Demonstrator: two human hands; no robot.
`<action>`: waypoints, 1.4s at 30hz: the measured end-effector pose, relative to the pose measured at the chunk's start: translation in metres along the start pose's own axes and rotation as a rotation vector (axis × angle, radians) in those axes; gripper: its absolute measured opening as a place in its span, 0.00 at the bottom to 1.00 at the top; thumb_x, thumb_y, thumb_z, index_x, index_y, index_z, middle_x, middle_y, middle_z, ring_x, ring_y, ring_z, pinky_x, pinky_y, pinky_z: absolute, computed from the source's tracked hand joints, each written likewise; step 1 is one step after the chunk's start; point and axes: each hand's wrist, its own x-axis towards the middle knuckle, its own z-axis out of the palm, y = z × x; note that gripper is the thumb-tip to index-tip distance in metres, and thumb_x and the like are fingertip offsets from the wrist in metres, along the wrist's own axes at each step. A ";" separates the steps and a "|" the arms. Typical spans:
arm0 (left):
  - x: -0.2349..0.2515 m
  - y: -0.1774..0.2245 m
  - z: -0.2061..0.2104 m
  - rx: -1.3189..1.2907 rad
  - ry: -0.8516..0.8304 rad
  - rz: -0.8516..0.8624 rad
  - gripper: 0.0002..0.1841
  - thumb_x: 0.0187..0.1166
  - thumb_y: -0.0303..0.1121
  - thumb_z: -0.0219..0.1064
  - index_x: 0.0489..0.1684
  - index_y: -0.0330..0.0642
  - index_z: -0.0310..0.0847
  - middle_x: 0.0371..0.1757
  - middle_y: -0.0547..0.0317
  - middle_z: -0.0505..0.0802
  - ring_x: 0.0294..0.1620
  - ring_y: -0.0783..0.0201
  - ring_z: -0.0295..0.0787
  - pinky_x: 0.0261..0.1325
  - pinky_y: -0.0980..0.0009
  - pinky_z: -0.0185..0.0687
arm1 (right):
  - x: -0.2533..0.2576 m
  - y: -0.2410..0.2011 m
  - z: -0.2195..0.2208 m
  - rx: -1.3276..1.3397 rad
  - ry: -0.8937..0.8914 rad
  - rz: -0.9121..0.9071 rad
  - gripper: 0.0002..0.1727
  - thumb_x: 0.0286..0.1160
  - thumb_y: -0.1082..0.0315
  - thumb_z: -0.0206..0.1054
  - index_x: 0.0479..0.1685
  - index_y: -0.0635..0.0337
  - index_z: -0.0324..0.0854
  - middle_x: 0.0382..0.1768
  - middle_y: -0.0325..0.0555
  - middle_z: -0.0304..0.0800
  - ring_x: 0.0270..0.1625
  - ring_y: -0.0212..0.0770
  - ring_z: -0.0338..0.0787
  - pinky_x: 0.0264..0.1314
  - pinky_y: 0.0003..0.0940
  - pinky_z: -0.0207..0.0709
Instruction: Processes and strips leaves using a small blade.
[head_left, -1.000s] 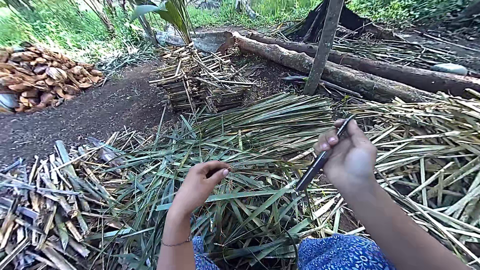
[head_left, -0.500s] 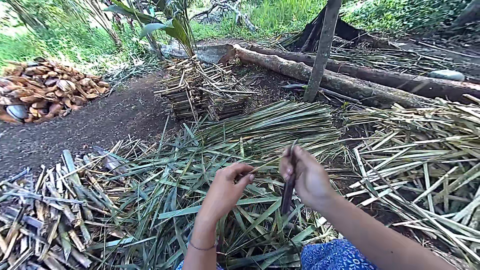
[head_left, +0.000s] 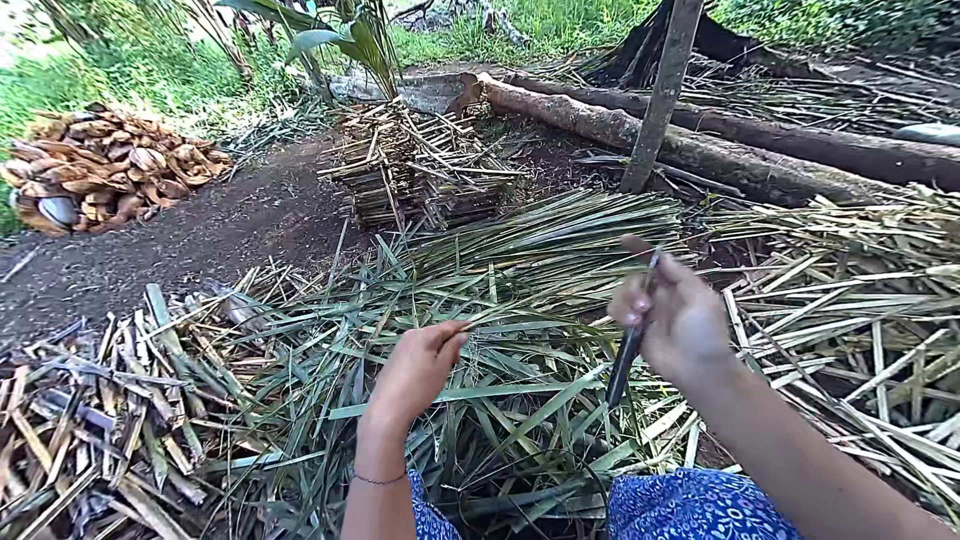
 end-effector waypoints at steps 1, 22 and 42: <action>0.001 0.008 0.005 -0.014 -0.028 0.035 0.18 0.93 0.41 0.54 0.67 0.47 0.87 0.34 0.64 0.91 0.32 0.70 0.83 0.44 0.65 0.80 | -0.005 0.005 0.005 -0.044 -0.107 0.051 0.29 0.93 0.55 0.25 0.74 0.47 0.71 0.13 0.25 0.72 0.15 0.23 0.74 0.24 0.20 0.74; -0.008 0.044 0.031 -0.157 0.117 0.220 0.13 0.90 0.39 0.56 0.44 0.48 0.86 0.23 0.72 0.80 0.24 0.78 0.73 0.31 0.76 0.69 | -0.027 0.015 0.023 -0.073 -0.505 0.299 0.23 0.89 0.61 0.46 0.79 0.48 0.73 0.17 0.29 0.74 0.17 0.20 0.73 0.22 0.11 0.69; -0.006 0.036 0.038 -0.015 0.281 0.325 0.12 0.88 0.39 0.55 0.43 0.49 0.86 0.19 0.73 0.77 0.18 0.77 0.69 0.24 0.75 0.66 | -0.009 0.001 -0.001 -0.118 -0.200 0.094 0.21 0.93 0.57 0.44 0.74 0.46 0.77 0.14 0.29 0.69 0.14 0.23 0.71 0.20 0.16 0.71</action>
